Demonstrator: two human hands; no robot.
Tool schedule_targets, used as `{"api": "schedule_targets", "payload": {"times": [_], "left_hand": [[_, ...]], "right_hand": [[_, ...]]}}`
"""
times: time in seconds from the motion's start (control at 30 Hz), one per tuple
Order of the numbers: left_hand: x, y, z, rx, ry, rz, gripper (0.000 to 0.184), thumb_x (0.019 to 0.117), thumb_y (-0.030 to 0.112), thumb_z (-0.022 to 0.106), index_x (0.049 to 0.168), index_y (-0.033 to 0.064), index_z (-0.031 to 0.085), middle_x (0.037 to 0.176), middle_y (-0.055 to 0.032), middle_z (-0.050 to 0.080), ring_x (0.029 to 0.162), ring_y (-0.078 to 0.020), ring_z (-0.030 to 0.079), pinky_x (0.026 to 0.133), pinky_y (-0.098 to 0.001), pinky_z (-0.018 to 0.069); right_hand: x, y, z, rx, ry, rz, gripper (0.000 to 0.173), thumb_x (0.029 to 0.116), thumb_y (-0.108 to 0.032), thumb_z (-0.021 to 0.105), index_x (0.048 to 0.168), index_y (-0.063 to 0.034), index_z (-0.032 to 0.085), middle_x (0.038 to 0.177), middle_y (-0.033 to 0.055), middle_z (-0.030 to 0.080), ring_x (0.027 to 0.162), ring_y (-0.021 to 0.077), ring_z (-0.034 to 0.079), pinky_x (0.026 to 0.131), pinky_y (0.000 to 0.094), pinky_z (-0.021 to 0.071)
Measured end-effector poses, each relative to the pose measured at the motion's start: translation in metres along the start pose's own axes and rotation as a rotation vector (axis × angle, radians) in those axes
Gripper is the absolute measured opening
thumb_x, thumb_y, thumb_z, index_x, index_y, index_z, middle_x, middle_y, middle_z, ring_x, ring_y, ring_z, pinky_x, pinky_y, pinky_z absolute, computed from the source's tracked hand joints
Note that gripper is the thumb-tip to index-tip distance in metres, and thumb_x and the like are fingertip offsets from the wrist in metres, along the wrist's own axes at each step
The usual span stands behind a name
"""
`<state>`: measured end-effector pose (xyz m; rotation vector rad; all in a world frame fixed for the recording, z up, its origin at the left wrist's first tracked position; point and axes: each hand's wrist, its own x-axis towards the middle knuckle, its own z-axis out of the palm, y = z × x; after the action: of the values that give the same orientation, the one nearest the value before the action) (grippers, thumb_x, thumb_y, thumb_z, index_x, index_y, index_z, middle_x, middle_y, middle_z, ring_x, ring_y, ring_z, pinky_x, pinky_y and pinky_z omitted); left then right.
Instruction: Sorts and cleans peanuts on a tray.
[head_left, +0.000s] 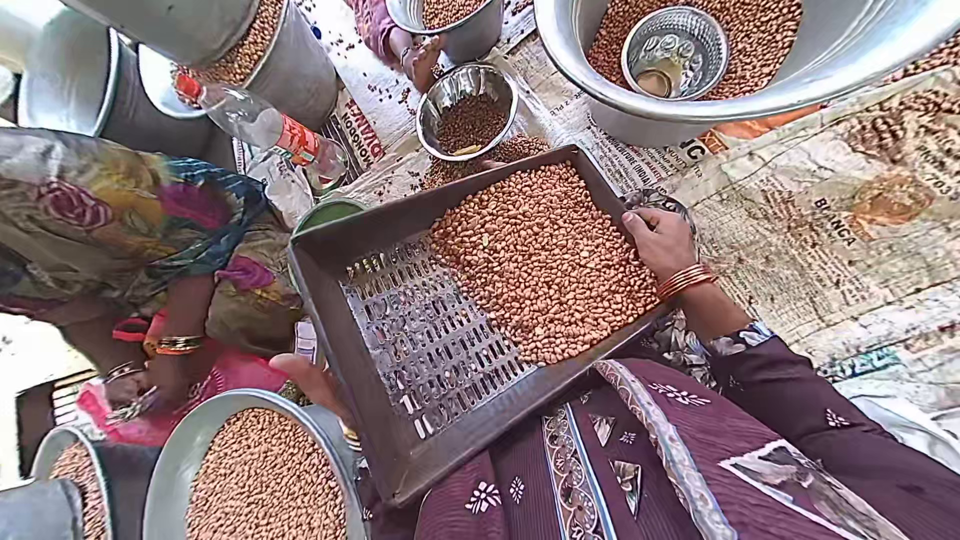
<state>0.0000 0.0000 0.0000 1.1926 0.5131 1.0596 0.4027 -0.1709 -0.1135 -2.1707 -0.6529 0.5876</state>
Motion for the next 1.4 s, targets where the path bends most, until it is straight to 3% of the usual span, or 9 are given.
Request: {"api": "schedule_targets", "payload": {"times": [0.1,0.2,0.27,0.37,0.53,0.63,0.77,0.97,1.4], "left_hand": [[-0.001,0.009,0.024,-0.082,-0.025,0.015,0.052,0.0944,0.067,0.048,0.105,0.0244,0.076,0.091,0.0160,0.075,0.085,0.0092,0.067,0.078,-0.0125,0.0539],[-0.008,-0.005,0.025,0.057,-0.030,-0.083,0.073,0.0943,0.071,0.048,0.147,0.0207,0.052,0.134,0.0107,0.067,0.124,0.0011,0.060,0.107,-0.0225,0.0486],[-0.017,-0.034,0.013,0.139,0.012,-0.117,0.089,0.0974,0.073,0.038,0.158,0.0091,0.028,0.149,0.0034,0.055,0.135,-0.0054,0.053,0.113,-0.0271,0.0456],[-0.034,-0.066,-0.009,0.241,0.054,-0.273,0.105,0.0913,0.081,0.042,0.163,0.0081,0.019,0.157,-0.0018,0.046,0.139,-0.0095,0.049,0.115,-0.0312,0.0446],[-0.023,-0.071,-0.013,1.021,0.042,-0.617,0.079,0.0979,0.058,0.055,0.157,0.0074,0.039,0.154,-0.0138,0.049,0.137,-0.0238,0.052,0.111,-0.0474,0.0452],[0.000,-0.073,0.024,1.470,-0.032,-0.236,0.060,0.0957,0.041,0.068,0.142,0.0057,0.056,0.154,-0.0237,0.043,0.137,-0.0475,0.044,0.105,-0.0666,0.0385],[0.046,-0.102,0.075,1.326,-0.316,-0.234,0.022,0.1039,0.018,0.060,0.122,0.0072,0.068,0.115,-0.0180,0.071,0.104,-0.0389,0.069,0.085,-0.0629,0.0537],[0.064,-0.187,0.073,1.396,-0.421,-0.190,0.022,0.1020,0.016,0.060,0.119,0.0080,0.071,0.113,-0.0194,0.070,0.105,-0.0413,0.069,0.080,-0.0603,0.0559],[0.054,-0.209,0.071,1.355,-0.344,0.036,0.023,0.1010,0.017,0.058,0.115,0.0062,0.072,0.113,-0.0210,0.066,0.096,-0.0406,0.070,0.071,-0.0540,0.0571]], "right_hand": [[0.004,0.008,-0.008,0.004,0.066,0.038,0.040,0.1096,-0.031,0.048,0.115,0.0009,0.072,0.102,0.0240,0.071,0.097,0.0351,0.067,0.089,0.0596,0.0470],[-0.002,0.004,-0.031,-0.037,0.111,0.009,0.040,0.1092,-0.030,0.050,0.114,0.0016,0.073,0.100,0.0231,0.071,0.093,0.0321,0.067,0.087,0.0565,0.0481],[-0.004,0.009,-0.041,-0.089,0.130,-0.043,0.038,0.1084,-0.030,0.051,0.113,0.0008,0.074,0.101,0.0219,0.073,0.093,0.0312,0.069,0.087,0.0548,0.0496],[-0.003,0.023,-0.045,-0.183,0.135,-0.083,0.038,0.1068,-0.030,0.053,0.113,0.0003,0.075,0.107,0.0241,0.072,0.100,0.0364,0.069,0.092,0.0592,0.0488],[0.001,0.012,-0.048,-0.381,0.001,-0.073,0.039,0.1079,-0.030,0.051,0.120,0.0013,0.072,0.116,0.0285,0.068,0.111,0.0454,0.065,0.096,0.0673,0.0453],[0.010,-0.011,-0.052,-0.591,-0.093,-0.069,0.038,0.1079,-0.030,0.051,0.117,0.0006,0.072,0.117,0.0311,0.067,0.113,0.0507,0.063,0.091,0.0729,0.0448],[0.003,-0.044,-0.046,-0.695,-0.082,-0.201,0.035,0.1037,-0.023,0.057,0.132,-0.0031,0.065,0.136,0.0336,0.055,0.119,0.0560,0.057,0.089,0.0751,0.0459],[-0.005,-0.088,-0.031,-0.612,-0.253,-0.564,0.025,0.1011,-0.017,0.065,0.123,-0.0065,0.072,0.120,0.0238,0.066,0.104,0.0440,0.066,0.085,0.0649,0.0511],[0.028,-0.110,0.041,-0.782,-0.545,-0.793,0.017,0.0974,-0.010,0.064,0.108,-0.0105,0.077,0.105,0.0183,0.070,0.095,0.0385,0.070,0.079,0.0583,0.0559]]}}
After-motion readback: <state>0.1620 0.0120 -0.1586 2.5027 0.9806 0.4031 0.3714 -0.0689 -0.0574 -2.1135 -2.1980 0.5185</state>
